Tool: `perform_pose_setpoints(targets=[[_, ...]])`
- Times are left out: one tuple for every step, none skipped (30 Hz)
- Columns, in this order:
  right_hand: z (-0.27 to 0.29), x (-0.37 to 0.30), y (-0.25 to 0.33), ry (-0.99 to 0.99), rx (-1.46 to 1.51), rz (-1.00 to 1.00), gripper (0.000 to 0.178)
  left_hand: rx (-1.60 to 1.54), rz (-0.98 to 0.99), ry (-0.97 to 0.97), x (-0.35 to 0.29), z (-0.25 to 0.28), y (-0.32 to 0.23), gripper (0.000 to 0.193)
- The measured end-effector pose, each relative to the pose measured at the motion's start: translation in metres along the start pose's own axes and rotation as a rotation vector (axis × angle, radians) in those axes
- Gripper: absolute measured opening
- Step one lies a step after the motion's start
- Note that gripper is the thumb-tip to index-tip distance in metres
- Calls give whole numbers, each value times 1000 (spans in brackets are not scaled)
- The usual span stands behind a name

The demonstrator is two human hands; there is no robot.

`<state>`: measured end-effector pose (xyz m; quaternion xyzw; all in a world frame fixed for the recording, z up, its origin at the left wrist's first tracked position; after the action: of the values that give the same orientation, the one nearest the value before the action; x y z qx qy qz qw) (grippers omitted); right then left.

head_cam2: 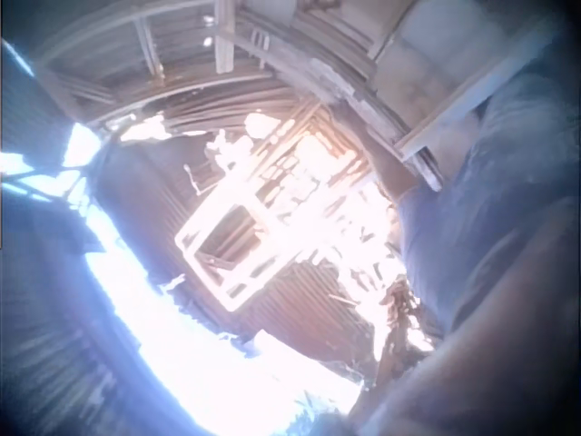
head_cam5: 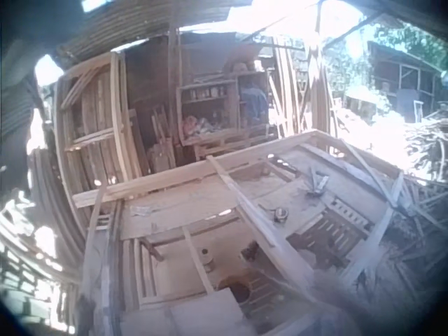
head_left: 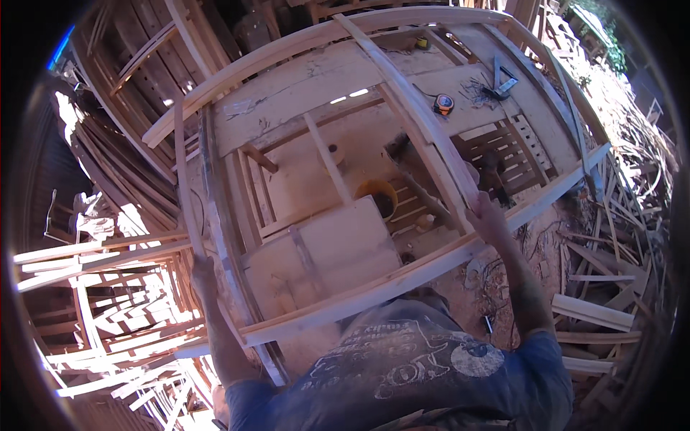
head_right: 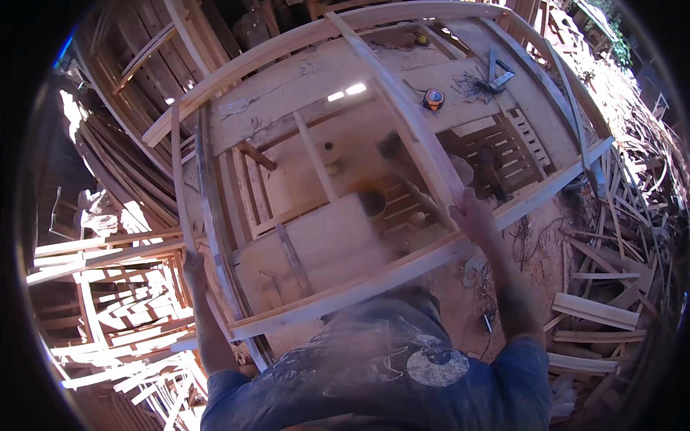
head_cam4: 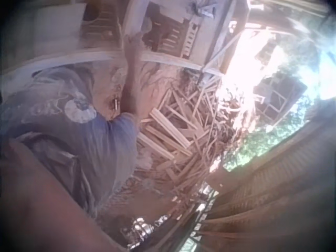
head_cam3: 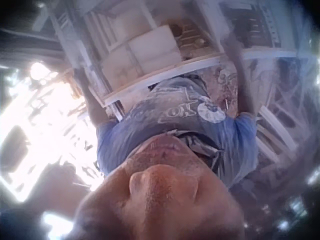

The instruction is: Measuring and hammering nails to assemble a large wooden frame structure in a workshop.

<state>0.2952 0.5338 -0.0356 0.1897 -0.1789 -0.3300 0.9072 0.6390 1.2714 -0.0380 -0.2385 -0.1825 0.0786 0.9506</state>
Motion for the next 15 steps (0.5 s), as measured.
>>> perform_pose_setpoints(targets=[[2, -1, 5, -31, 21, 23, 45, -62, 23, -14, -3, -4, 8, 69], [3, 0, 9, -59, 42, 51, 46, -122, 51, -29, -6, -7, 11, 70], [6, 0, 7, -68, 32, 24, 46, -129, 30, -8, -7, -11, 4, 70], [3, 0, 3, -1, 74, -23, 47, -129, 65, 15, -8, -11, -1, 72], [2, 2, -5, 66, 118, -66, 48, -128, 102, 35, -12, -11, -6, 74], [3, 8, -19, 57, 117, -79, 48, -27, 67, -64, -15, 0, -15, 79], [3, 18, -27, 23, 214, -41, 45, 73, 34, -169, -17, 11, -22, 83], [5, 32, -35, -11, 310, 1, 42, 123, -12, -242, -22, 22, -27, 82], [12, 53, -40, -11, 315, -1, 42, 182, -53, -317, -26, 33, -34, 81], [25, 77, -44, -7, 274, 2, 37, 145, -43, -322, -37, 36, -56, 75], [35, 103, -57, -4, 232, 4, 33, 106, -34, -326, -49, 39, -84, 68], [35, 135, -76, -30, 201, 54, 30, 105, -34, -328, -57, 38, -103, 68], [27, 170, -96, -52, 170, 110, 26, 57, -121, -300, -67, 31, -129, 61], [15, 208, -116, -92, 142, 139, 23, 15, -201, -278, -81, 26, -154, 54], [-1, 248, -131, -129, 122, 178, 20, 26, -180, -294, -98, 26, -185, 54]])
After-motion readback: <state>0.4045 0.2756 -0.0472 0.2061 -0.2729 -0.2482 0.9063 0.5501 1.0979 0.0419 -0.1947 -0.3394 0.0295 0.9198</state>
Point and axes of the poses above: each hand's wrist, its own x-axis towards the middle knuckle, its own z-axis out of the back of the hand, y = z × x, the point moved 9 cm from there along x, towards the middle knuckle, and after that the axes turned 15 degrees about -y, right-handed, at the moved point
